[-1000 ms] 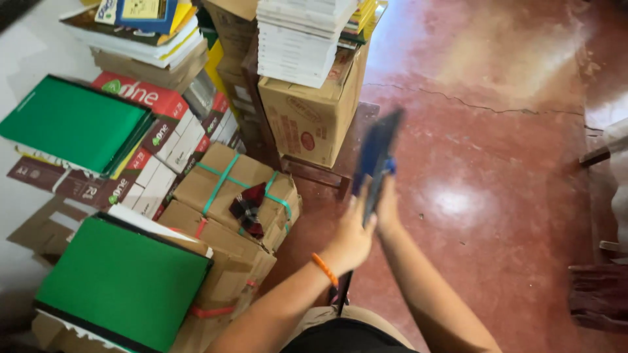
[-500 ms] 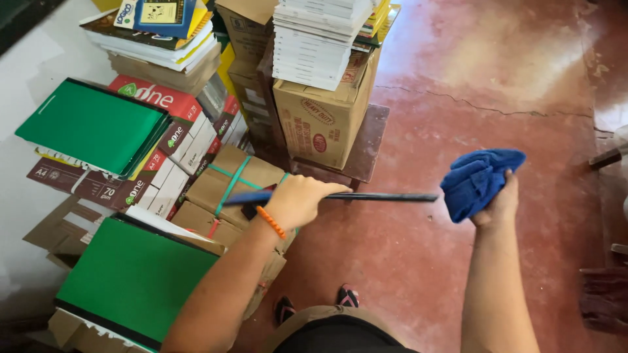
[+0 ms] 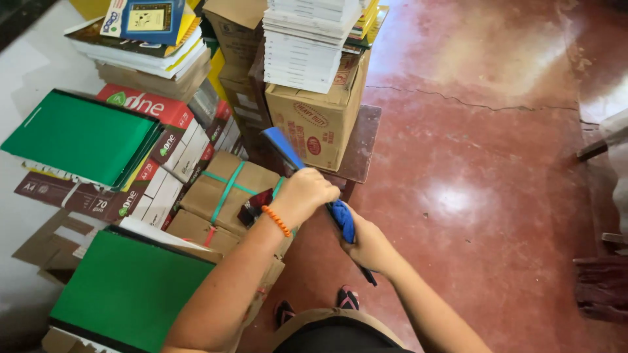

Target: Wiping dust off plastic folders using a blue cloth in a storage area.

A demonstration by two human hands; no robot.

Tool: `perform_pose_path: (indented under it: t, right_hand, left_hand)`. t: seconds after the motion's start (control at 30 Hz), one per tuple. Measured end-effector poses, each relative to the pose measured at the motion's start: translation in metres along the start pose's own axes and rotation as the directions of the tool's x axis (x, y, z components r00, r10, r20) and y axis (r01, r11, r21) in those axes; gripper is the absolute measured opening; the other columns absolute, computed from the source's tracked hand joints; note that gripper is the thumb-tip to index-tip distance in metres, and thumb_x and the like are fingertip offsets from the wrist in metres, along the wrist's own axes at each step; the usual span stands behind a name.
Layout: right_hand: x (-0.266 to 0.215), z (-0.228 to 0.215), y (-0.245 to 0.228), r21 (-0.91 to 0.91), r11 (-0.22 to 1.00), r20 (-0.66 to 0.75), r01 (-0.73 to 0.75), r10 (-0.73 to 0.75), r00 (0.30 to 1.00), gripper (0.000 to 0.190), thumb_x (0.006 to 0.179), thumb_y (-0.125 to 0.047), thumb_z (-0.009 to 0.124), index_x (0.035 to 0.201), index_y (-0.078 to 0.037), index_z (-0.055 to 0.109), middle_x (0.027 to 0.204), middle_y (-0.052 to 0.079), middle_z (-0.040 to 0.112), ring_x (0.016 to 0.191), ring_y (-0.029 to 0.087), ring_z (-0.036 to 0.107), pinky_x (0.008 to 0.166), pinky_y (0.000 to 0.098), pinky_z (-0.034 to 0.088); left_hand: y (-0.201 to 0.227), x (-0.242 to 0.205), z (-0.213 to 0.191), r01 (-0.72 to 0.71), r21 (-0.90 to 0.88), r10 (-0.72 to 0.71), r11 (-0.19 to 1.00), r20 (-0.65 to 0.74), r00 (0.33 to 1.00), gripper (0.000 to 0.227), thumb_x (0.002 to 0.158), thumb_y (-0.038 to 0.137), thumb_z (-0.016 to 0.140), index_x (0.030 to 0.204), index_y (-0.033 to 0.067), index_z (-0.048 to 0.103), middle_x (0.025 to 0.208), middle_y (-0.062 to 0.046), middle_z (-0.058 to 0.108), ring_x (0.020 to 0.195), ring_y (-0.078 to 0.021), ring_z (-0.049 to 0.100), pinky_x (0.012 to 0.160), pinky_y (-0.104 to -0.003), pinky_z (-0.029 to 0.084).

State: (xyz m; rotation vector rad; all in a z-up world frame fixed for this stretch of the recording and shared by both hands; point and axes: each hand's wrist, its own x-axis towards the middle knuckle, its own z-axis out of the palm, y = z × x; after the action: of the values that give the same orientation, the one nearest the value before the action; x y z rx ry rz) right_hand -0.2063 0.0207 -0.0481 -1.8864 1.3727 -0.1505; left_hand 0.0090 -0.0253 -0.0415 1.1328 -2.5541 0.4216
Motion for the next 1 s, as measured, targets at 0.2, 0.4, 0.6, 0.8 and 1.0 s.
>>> perform_pose_path:
  t: [0.2, 0.4, 0.6, 0.8, 1.0]
  right_hand:
    - [-0.006, 0.01, -0.021, 0.247, 0.969, -0.131, -0.014, 0.048, 0.99, 0.079, 0.077, -0.017, 0.07, 0.151, -0.023, 0.043, 0.118, 0.025, 0.071, 0.118, 0.045, 0.063, 0.095, 0.0569, 0.053]
    - [-0.001, 0.052, -0.023, -0.032, 0.999, -0.121, 0.025, -0.028, 0.992, 0.088, 0.076, -0.017, 0.071, 0.155, -0.017, 0.034, 0.127, 0.02, 0.067, 0.114, 0.039, 0.068, 0.098, 0.0514, 0.056]
    - [-0.026, 0.051, -0.04, 0.051, 0.895, -0.335, 0.443, -0.403, 0.852, 0.093, 0.063, -0.003, 0.069, 0.151, -0.006, 0.037, 0.143, 0.017, 0.057, 0.126, 0.032, 0.062, 0.097, 0.0367, 0.052]
    - [-0.007, 0.058, -0.033, 0.118, 0.748, -0.402, 0.653, -0.565, 0.72, 0.066, 0.108, -0.051, 0.02, 0.154, -0.007, 0.036, 0.167, 0.016, 0.024, 0.157, 0.034, 0.015, 0.128, 0.0557, 0.011]
    - [0.054, -0.009, -0.036, 0.117, 0.882, -0.549, 0.457, -0.326, 0.77, 0.046, 0.106, -0.024, 0.045, 0.151, -0.016, 0.05, 0.152, 0.017, 0.05, 0.143, 0.037, 0.043, 0.119, 0.0491, 0.032]
  left_hand:
    - [0.032, 0.003, -0.029, 0.633, -0.173, -0.657, 0.754, -0.188, 0.731, 0.099, 0.069, 0.009, 0.09, 0.153, 0.0162, 0.037, 0.161, -0.028, 0.022, 0.145, -0.0523, 0.02, 0.106, -0.08, 0.023]
    - [0.07, 0.001, -0.027, 0.566, -0.758, -0.721, -0.325, 0.586, 0.371, 0.109, 0.086, 0.048, 0.076, 0.161, 0.0114, 0.007, 0.165, -0.022, 0.02, 0.152, -0.0318, 0.025, 0.124, -0.052, 0.019]
    - [0.052, -0.037, 0.025, 0.334, -0.872, -0.824, -0.358, 0.463, 0.326, 0.051, 0.101, 0.027, 0.046, 0.146, 0.0046, 0.044, 0.131, -0.014, 0.063, 0.109, -0.0213, 0.063, 0.097, -0.032, 0.049]
    - [0.042, -0.036, 0.009, 0.205, -0.772, -0.595, -0.602, 0.605, 0.53, 0.053, 0.108, 0.043, 0.032, 0.127, -0.0033, 0.05, 0.081, -0.008, 0.058, 0.052, -0.0112, 0.057, 0.042, -0.02, 0.049]
    - [0.089, -0.015, -0.019, 0.232, -0.879, -0.764, -0.415, 0.476, 0.435, 0.037, 0.105, 0.032, 0.056, 0.136, 0.0147, 0.062, 0.13, 0.0, 0.062, 0.116, -0.0131, 0.05, 0.111, -0.041, 0.041]
